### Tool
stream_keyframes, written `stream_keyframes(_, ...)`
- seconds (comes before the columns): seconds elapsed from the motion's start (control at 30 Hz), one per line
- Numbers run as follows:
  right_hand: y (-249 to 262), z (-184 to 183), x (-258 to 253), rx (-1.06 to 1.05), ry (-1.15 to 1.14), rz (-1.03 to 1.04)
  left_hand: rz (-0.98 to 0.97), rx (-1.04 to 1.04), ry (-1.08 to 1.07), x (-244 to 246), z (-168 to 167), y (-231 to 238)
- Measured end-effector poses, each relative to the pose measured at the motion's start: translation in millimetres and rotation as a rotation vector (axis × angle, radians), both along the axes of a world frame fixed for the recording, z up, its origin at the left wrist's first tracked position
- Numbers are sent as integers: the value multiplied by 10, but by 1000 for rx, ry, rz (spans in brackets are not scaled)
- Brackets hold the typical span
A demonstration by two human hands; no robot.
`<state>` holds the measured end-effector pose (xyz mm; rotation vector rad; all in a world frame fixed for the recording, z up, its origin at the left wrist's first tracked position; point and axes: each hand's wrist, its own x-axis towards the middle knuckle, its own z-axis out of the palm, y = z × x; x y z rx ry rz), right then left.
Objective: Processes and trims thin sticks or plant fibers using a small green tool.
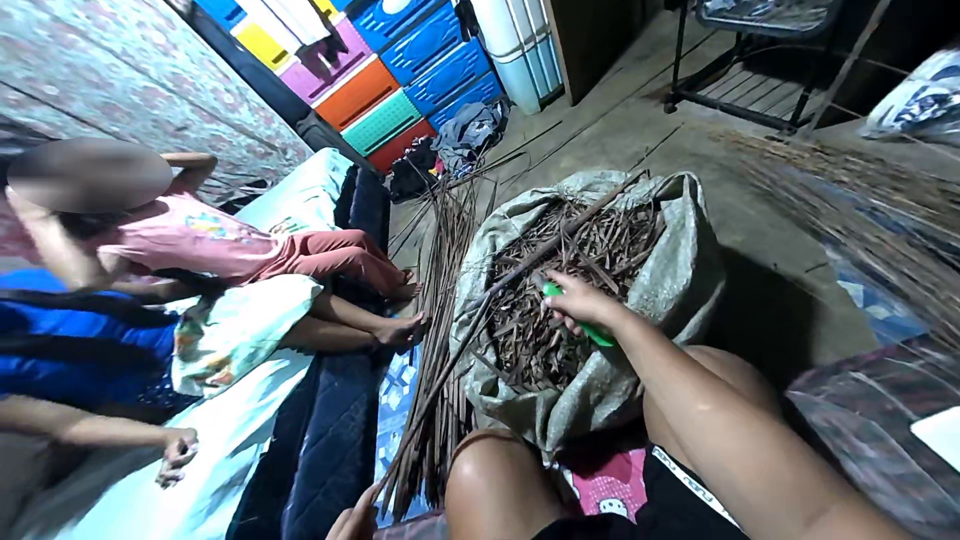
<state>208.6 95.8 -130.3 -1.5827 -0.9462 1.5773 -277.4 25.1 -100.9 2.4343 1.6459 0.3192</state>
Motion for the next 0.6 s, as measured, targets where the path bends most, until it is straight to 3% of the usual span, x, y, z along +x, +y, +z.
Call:
stream_keyframes(0.07,-8,-19,-100,-15,-94,139,16,-35,-9,31,-34,-1)
stream_keyframes(0.27,-178,11,-529,198,279,238,-7,-89,-101,328,-178,-38)
stream_keyframes(0.6,-191,-55,-667,199,338,290,53,-188,-259,600,-269,-104)
